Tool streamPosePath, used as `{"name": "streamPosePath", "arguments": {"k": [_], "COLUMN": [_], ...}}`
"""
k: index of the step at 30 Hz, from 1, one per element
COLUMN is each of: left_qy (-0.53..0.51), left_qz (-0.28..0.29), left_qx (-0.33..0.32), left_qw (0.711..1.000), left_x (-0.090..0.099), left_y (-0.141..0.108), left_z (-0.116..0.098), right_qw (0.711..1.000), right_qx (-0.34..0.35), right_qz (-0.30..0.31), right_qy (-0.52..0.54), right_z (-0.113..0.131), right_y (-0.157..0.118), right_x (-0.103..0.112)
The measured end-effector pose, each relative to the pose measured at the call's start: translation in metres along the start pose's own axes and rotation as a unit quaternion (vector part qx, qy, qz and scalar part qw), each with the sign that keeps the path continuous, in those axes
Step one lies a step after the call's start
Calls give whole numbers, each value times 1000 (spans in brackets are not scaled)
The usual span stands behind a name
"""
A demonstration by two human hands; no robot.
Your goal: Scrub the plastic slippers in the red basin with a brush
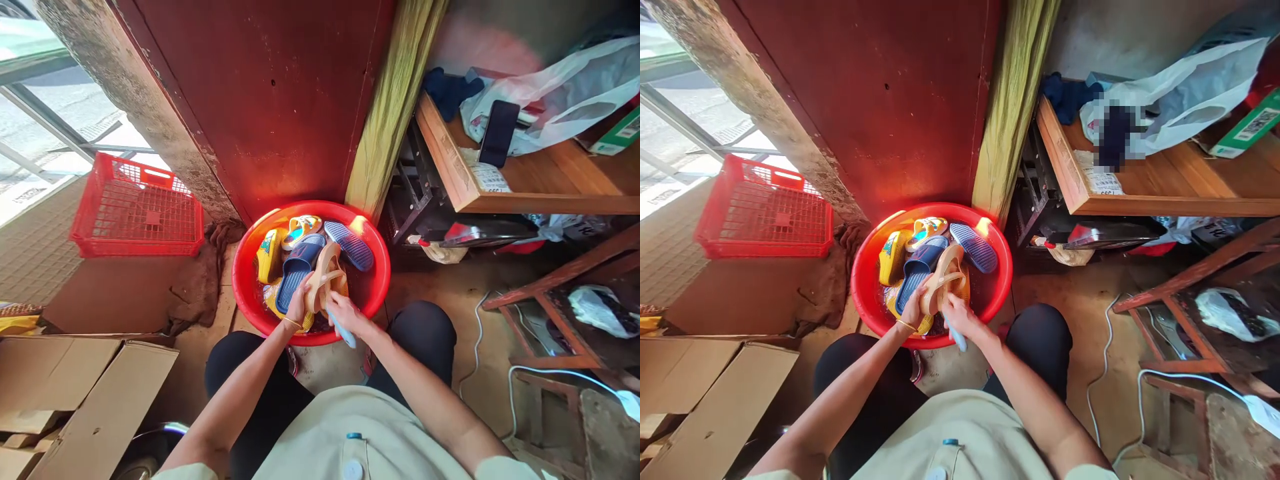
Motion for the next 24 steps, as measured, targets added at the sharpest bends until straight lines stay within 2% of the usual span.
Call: {"name": "streamPosePath", "arguments": {"k": [2, 5, 6, 8, 10, 12, 15, 17, 20, 22, 24], "left_qy": [85, 212, 242, 301, 380, 475, 586, 627, 691, 731, 746], "left_qz": [-17, -14, -9, 2, 13, 22, 28, 27, 23, 28, 46], "left_qx": [-30, -43, -42, -41, -36, -16, 18, 20, -31, -103, -184], "left_qw": [996, 976, 969, 953, 924, 880, 810, 778, 722, 674, 639], "left_x": [6, 10, 10, 11, 12, 15, 23, 25, 19, 3, -22], "left_y": [3, 5, 6, 7, 10, 13, 17, 17, 11, 2, -7], "left_z": [-5, -8, -7, -5, -2, 6, 19, 22, 13, -1, -15], "right_qw": [998, 985, 982, 986, 995, 993, 962, 924, 878, 873, 878], "right_qx": [0, -37, -42, -31, -19, -26, -37, -19, -37, -45, -35], "right_qz": [59, 164, 184, 156, 77, -10, -107, -149, -152, -127, -107], "right_qy": [-2, -22, -30, -43, -68, -119, -247, -352, -452, -468, -465], "right_z": [-15, -43, -50, -55, -52, -42, -11, 18, 33, 26, 16], "right_y": [-31, -79, -91, -99, -90, -69, -26, 3, 33, 41, 39], "right_x": [-13, -11, -2, 30, 72, 110, 150, 162, 162, 155, 149]}}
Point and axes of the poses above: each hand's wrist, its own y-axis towards the middle knuckle, its own x-axis out of the back of the hand, z = x × y, the point moved 10 cm from there along y, towards the middle knuckle, and after that the axes turned 1 degree about -x, right-handed, at the moved point
